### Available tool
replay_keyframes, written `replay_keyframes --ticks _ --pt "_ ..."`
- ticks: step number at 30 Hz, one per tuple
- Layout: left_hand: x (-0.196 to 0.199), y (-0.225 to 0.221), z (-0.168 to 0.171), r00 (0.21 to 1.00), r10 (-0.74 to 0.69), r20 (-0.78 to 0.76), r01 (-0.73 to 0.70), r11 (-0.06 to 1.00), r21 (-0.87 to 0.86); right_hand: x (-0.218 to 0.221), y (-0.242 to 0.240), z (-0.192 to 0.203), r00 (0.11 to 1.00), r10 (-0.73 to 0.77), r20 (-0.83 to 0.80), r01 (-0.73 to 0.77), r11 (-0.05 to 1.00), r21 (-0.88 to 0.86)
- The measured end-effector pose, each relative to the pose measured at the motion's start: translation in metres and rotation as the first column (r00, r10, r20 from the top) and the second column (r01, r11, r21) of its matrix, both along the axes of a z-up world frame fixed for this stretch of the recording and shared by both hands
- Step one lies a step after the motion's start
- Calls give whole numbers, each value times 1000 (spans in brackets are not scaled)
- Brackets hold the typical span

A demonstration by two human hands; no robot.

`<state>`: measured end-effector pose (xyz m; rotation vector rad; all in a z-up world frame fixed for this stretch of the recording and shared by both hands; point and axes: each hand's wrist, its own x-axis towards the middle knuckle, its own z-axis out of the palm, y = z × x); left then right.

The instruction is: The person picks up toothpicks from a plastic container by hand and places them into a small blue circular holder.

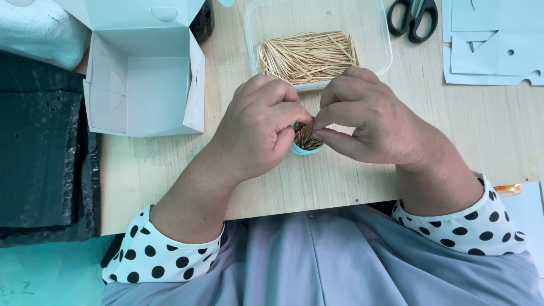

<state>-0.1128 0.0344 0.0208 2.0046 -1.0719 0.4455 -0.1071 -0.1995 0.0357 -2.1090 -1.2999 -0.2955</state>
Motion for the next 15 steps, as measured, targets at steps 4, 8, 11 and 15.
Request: replay_keyframes --ticks 4,8,11,15 --pt "1 -1 -3 1000 -13 18 13 1000 -3 -1 2 4 1000 -2 -8 2 1000 -30" --pt "2 -1 -3 999 -38 27 38 999 -5 -1 -2 7 1000 -2 -28 1 998 -55" --pt "2 -2 -5 997 -67 31 68 997 -40 1 -10 11 998 4 -63 -7 999 -50" --pt "2 -5 -3 995 -74 71 78 996 -46 3 -24 20 993 23 -117 -32 996 -78"
